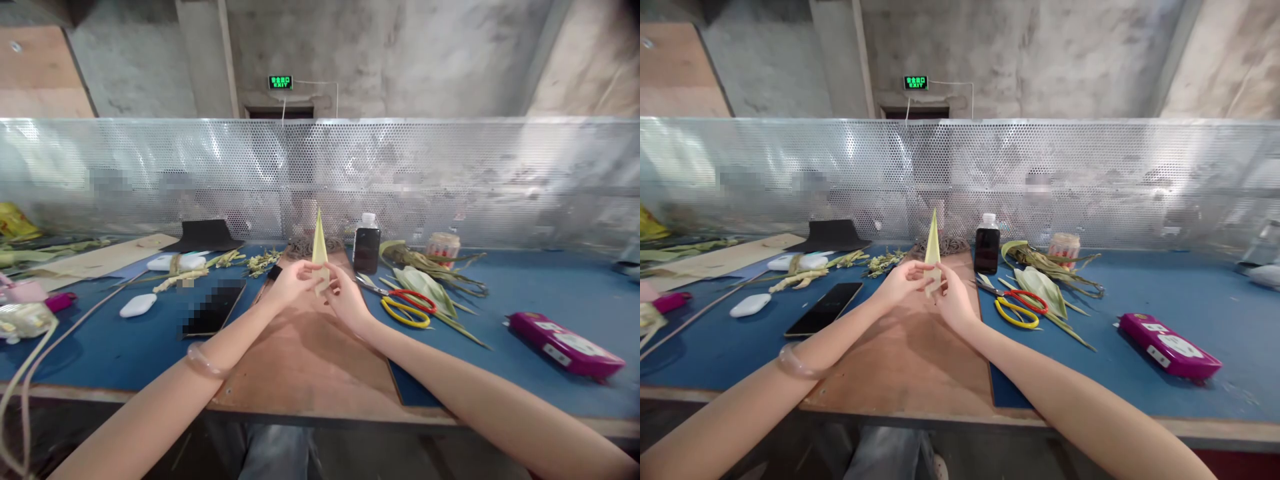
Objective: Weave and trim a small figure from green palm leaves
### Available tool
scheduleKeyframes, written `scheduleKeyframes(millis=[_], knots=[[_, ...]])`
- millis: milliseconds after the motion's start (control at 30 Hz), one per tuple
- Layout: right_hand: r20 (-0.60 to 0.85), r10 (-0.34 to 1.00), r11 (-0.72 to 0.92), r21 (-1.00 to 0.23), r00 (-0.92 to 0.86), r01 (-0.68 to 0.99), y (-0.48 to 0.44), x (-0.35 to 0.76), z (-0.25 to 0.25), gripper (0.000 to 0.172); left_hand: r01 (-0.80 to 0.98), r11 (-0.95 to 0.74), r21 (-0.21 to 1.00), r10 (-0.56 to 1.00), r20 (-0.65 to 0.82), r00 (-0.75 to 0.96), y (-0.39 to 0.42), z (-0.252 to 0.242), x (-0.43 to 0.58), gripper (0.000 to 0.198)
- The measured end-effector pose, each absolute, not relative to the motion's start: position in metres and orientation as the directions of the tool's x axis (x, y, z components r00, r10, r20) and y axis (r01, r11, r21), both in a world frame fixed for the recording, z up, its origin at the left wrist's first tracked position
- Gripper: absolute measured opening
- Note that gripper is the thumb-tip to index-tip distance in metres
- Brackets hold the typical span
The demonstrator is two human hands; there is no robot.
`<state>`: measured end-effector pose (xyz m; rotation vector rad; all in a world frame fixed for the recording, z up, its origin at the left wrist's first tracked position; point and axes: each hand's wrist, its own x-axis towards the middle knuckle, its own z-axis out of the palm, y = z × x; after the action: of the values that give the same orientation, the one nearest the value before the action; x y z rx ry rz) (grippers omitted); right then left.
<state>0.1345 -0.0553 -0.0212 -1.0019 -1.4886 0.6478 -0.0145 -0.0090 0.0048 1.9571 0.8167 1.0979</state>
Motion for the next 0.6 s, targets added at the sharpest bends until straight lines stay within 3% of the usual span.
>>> scheduleKeyframes(millis=[200,400,600], knots=[[0.518,0.855,0.488,-0.814,0.015,0.314,-0.0542,0.1348,-0.0229,0.055,0.289,-0.608,0.739,0.771,0.465,0.435,-0.0066,0.0043,-0.0158,0.036],[0.505,0.862,0.473,-0.828,0.034,0.303,-0.0502,0.1372,-0.0245,0.05,0.187,-0.571,0.8,0.755,0.421,0.503,-0.0054,-0.0002,-0.0158,0.039],[0.544,0.839,0.514,-0.799,0.01,0.31,-0.0474,0.1396,-0.0241,0.046,0.208,-0.535,0.819,0.801,0.413,0.434,-0.0102,0.0031,-0.0143,0.04]])
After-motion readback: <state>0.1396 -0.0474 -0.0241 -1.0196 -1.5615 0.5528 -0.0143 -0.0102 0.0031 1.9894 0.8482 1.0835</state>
